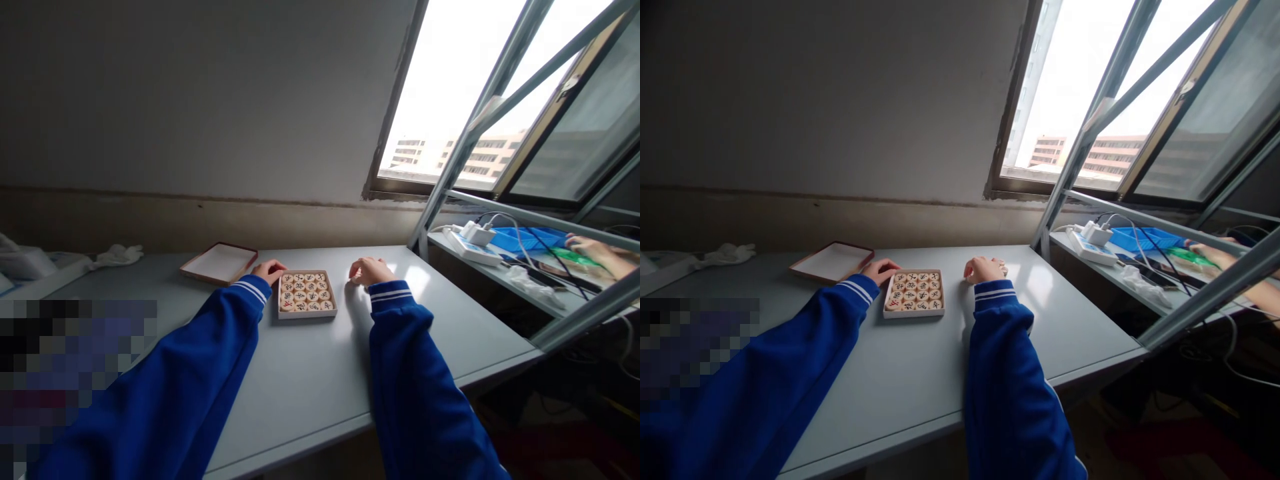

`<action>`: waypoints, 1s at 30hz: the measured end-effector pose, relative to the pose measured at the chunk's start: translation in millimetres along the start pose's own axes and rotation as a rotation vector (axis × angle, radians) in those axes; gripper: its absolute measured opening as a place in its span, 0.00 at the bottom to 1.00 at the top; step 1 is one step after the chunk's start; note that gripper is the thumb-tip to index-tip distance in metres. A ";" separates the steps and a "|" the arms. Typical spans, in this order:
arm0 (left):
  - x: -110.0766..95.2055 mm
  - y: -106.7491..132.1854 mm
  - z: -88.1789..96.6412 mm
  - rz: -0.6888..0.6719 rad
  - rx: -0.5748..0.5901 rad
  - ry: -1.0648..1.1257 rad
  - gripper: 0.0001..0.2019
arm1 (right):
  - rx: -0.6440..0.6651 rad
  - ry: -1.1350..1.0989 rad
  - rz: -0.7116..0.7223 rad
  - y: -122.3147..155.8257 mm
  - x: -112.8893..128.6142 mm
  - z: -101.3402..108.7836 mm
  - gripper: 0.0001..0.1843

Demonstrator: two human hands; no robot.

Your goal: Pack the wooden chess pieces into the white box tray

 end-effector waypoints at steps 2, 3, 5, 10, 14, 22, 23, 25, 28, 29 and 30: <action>0.5 0.0 -0.8 0.002 0.013 -0.003 0.10 | -0.030 -0.011 0.028 -0.6 5.5 -0.3 0.08; 1.4 -0.4 -1.4 0.006 0.015 -0.005 0.10 | -0.062 -0.038 0.079 -0.4 13.2 0.6 0.08; 3.5 -1.6 -2.7 0.006 0.012 -0.007 0.10 | -0.106 -0.154 0.257 1.9 37.6 1.6 0.09; 5.2 -2.4 -3.7 -0.024 0.008 0.006 0.10 | 0.298 -0.527 0.722 20.4 108.8 -21.3 0.14; 1.8 -0.2 -1.3 -0.013 0.019 0.022 0.11 | 0.325 -0.599 0.734 25.6 126.3 -35.7 0.12; 3.6 -2.6 -3.2 0.005 0.012 0.024 0.11 | 0.107 -0.551 0.592 13.2 91.8 -13.8 0.09; 4.3 -2.7 -3.6 0.006 0.007 0.025 0.11 | 0.098 -0.502 0.546 11.0 82.5 -11.0 0.08; 4.6 -2.6 -4.2 0.005 0.007 0.029 0.10 | 0.080 -0.397 0.451 6.2 62.2 -8.0 0.08; 3.0 -1.8 -3.8 0.006 0.006 0.031 0.09 | 0.093 -0.232 0.324 0.9 32.8 -11.9 0.09; 2.3 -1.5 -3.5 0.004 0.003 0.030 0.08 | 0.090 -0.169 0.298 0.5 24.8 -14.0 0.08; 1.7 -1.3 -3.1 0.005 -0.002 0.027 0.08 | 0.070 -0.100 0.264 0.7 17.7 -15.5 0.07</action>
Point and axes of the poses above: each hand's wrist, its own y-axis away from the middle knuckle, its own z-axis out of the back of the hand, x = y × z, the point moved 4 cm from there along -y, towards the middle knuckle, and after that the axes turned 12 degrees about -y, right-handed, at the moved point
